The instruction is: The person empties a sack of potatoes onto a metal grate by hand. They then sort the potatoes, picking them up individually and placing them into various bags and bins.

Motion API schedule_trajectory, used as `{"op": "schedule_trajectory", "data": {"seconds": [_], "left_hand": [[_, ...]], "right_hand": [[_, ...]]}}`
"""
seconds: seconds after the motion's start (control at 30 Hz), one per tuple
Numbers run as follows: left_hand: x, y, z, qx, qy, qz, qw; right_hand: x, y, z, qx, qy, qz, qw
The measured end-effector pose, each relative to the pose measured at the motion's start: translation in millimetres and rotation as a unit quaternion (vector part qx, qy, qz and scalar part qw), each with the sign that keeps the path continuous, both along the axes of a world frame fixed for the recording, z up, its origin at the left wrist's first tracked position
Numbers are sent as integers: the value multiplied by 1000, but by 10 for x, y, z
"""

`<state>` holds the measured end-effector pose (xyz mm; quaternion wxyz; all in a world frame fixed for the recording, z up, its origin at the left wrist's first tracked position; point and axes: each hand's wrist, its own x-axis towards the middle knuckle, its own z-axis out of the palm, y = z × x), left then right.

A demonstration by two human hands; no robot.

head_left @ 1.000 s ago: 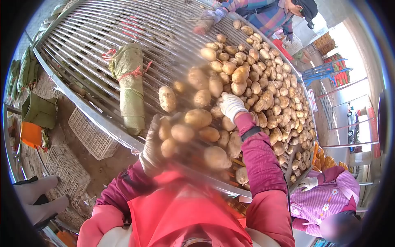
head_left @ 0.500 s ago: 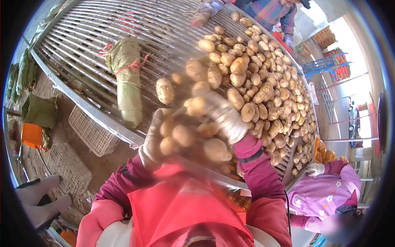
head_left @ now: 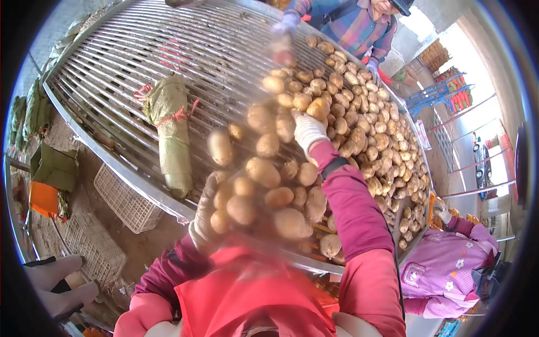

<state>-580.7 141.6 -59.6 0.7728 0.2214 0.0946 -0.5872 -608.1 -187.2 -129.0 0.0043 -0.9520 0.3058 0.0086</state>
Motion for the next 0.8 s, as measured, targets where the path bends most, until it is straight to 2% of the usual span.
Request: {"op": "schedule_trajectory", "data": {"seconds": [0.07,0.1,0.2,0.23,0.33,0.43,0.47,0.6,0.63,0.73,0.77,0.8], "left_hand": [[-1,-22,-42,-2,-35,1,999],[-10,-31,-62,-1,-51,5,999],[6,-13,-84,-15,-61,-5,998],[-4,-13,-75,-18,-64,-9,998],[-25,-5,-38,-32,-75,-17,996],[-17,-6,18,-1,-28,-11,1000],[-17,15,-29,-10,-71,-15,997],[-17,32,-165,-30,-102,-17,994],[-14,31,-176,-30,-108,-19,994],[-9,3,-108,-45,-86,-21,995],[-7,8,-145,-39,-96,-14,994],[-12,13,-234,-32,-106,-7,994]], "right_hand": [[174,189,321,-23,138,-55,989],[189,-7,-19,-63,87,-38,994],[357,-191,138,29,166,-11,986],[376,-185,173,-11,249,5,968],[297,-358,48,37,97,-52,993],[284,-356,228,39,137,-69,987],[273,-358,263,34,156,-70,985],[232,-351,263,-4,182,-57,982],[251,-315,229,-20,214,-26,976],[291,-387,-156,-55,155,0,986],[284,-438,-205,-25,142,-34,989],[237,-353,-98,-9,133,-18,991]]}}
